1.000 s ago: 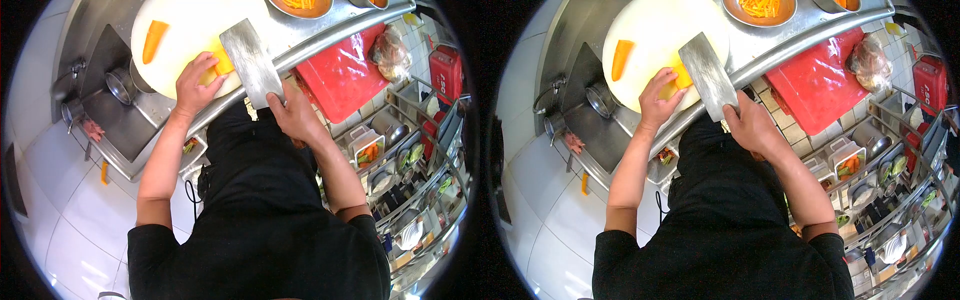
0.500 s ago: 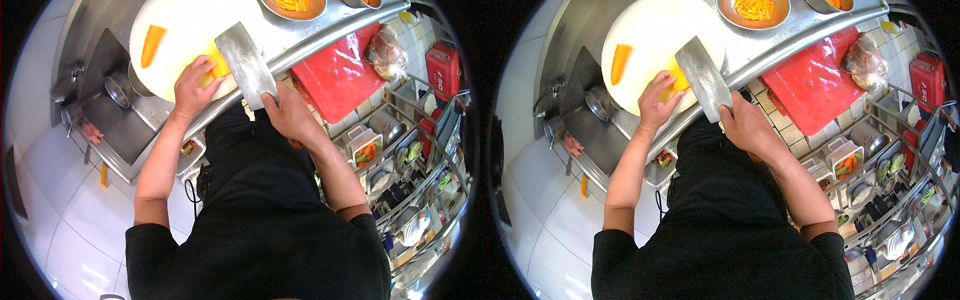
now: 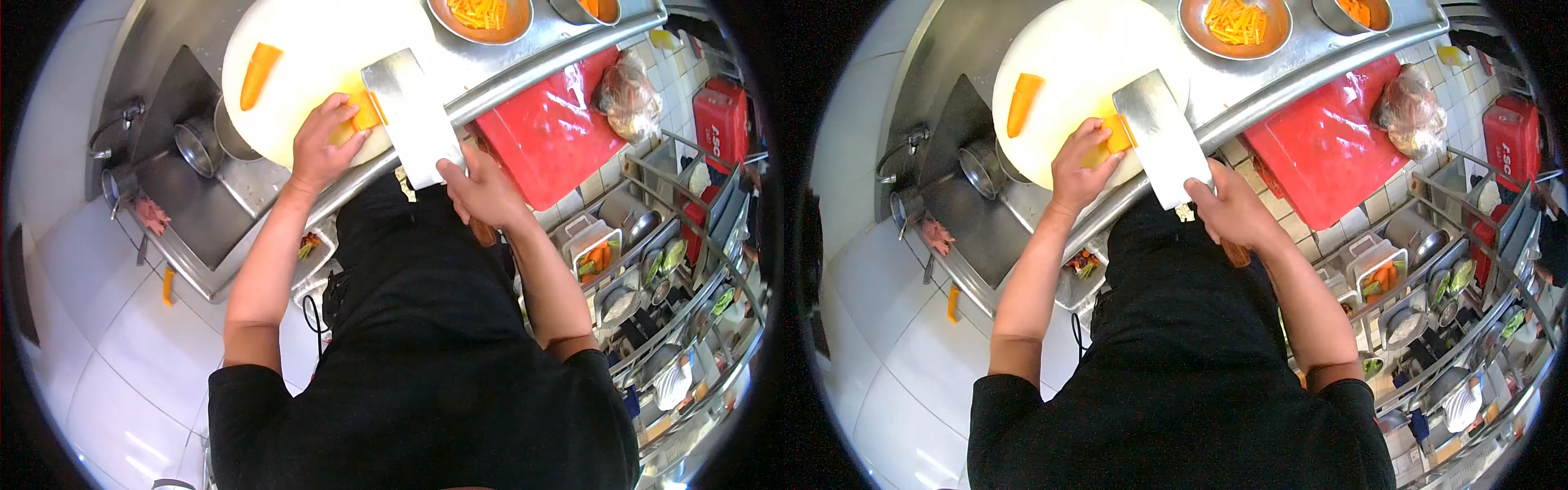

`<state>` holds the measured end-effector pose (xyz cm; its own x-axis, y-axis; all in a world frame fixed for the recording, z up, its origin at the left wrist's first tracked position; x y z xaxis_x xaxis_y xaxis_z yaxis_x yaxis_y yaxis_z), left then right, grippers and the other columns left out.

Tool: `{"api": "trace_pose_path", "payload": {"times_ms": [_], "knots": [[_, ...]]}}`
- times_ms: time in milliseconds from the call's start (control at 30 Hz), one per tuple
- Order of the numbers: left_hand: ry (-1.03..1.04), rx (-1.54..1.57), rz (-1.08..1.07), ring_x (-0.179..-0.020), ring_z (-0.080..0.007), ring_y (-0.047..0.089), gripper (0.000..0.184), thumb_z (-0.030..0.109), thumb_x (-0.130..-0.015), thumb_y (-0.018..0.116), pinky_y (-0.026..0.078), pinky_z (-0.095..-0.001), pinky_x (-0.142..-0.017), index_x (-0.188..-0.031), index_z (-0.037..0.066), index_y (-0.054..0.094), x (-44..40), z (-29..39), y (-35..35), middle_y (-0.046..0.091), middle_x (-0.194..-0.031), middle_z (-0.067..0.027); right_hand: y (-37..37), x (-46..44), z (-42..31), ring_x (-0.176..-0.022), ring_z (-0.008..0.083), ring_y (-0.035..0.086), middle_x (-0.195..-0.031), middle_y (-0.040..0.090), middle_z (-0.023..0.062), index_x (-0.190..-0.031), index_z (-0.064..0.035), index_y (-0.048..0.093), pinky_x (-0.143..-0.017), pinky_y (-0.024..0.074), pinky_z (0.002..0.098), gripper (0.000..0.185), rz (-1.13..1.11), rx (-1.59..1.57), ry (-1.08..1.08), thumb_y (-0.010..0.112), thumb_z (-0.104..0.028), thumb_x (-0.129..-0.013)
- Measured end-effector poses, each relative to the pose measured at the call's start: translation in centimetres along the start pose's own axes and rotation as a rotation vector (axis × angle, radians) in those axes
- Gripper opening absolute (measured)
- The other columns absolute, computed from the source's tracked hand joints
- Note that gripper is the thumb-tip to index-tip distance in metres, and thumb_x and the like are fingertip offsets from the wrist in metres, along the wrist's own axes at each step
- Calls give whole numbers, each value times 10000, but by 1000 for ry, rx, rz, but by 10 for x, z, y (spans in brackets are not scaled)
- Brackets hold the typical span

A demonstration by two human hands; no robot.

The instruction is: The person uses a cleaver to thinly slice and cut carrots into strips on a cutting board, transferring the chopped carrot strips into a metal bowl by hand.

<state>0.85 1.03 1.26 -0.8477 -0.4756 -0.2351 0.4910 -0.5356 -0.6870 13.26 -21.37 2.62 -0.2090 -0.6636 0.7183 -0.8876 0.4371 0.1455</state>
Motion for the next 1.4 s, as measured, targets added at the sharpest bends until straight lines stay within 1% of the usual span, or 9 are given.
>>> {"api": "trace_pose_path", "payload": {"times_ms": [167,267,333,400,533,633,800,1100,1400], "knots": [[56,-48,0,-1177,-309,699,513,66,-802,902,555,-399,-1051,-1265,27,683,-13,30,-14,714,-1263,-138,-13,14,-2,-456,82,507,-715,544,2,-1431,-33,562,-425,420,277,381,66,-17,-99,577,-270,-1134],[-146,109,195,-1123,-241,676,520,64,-855,882,559,-385,-1014,-1299,23,615,-19,37,-23,689,-1200,-101,-16,30,-6,-597,150,630,-800,642,63,-1424,-28,582,-567,526,319,387,95,59,-134,596,-272,-1124],[-500,779,220,-1053,-171,675,485,91,-915,862,569,-341,-950,-1300,38,571,-28,36,5,691,-1165,-85,-19,40,-17,-849,230,714,-964,732,147,-1402,-20,607,-800,569,379,384,199,217,-361,619,-265,-1107],[-566,952,203,-966,-158,699,333,121,-957,846,582,-292,-857,-1164,35,600,-40,58,12,710,-1073,-93,-22,51,-21,-1047,281,712,-1089,748,205,-1370,-9,623,-962,530,412,369,224,207,-366,631,-254,-1094],[-764,1152,-24,-856,-154,712,164,86,-986,792,602,-316,-858,-1077,74,656,-44,70,43,742,-944,-57,-37,74,-15,-1055,301,720,-1084,743,212,-1369,-2,617,-958,532,417,372,275,171,-353,630,-249,-1091],[-780,1185,-44,-796,-159,712,166,59,-981,793,610,-312,-780,-1071,16,662,-52,74,56,739,-931,-90,-51,91,-4,-845,239,720,-935,728,159,-1364,-13,614,-783,561,382,350,334,138,-378,617,-251,-1108],[-655,954,-20,-801,-158,709,176,85,-994,788,619,-318,-782,-1042,-29,663,-142,81,82,723,-895,-90,-89,110,23,-468,67,479,-677,528,-21,-1313,-35,578,-442,391,259,291,517,-281,-404,578,-271,-1142],[-565,581,-273,-939,-180,746,259,52,-978,759,626,-282,-856,-1191,-94,738,-211,50,105,777,-1040,-125,-104,117,66,-463,89,488,-655,516,-7,-1317,-15,569,-441,422,277,271,571,-345,-379,552,-221,-1142],[-336,128,-306,-992,-182,727,362,186,-932,837,588,-333,-904,-1224,3,728,-88,18,8,771,-1166,-86,-77,79,86,-474,88,498,-705,539,-2,-1370,-25,568,-447,418,283,319,380,-369,-222,589,-221,-1119]]}}
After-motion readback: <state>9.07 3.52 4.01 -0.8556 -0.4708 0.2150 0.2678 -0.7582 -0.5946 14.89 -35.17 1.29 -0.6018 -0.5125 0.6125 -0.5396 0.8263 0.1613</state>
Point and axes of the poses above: each hand's wrist, its own x-axis away from the middle knuckle, its own y-axis out of the palm, z = x × y, the point moved 8 cm from there along -x, towards the middle knuckle
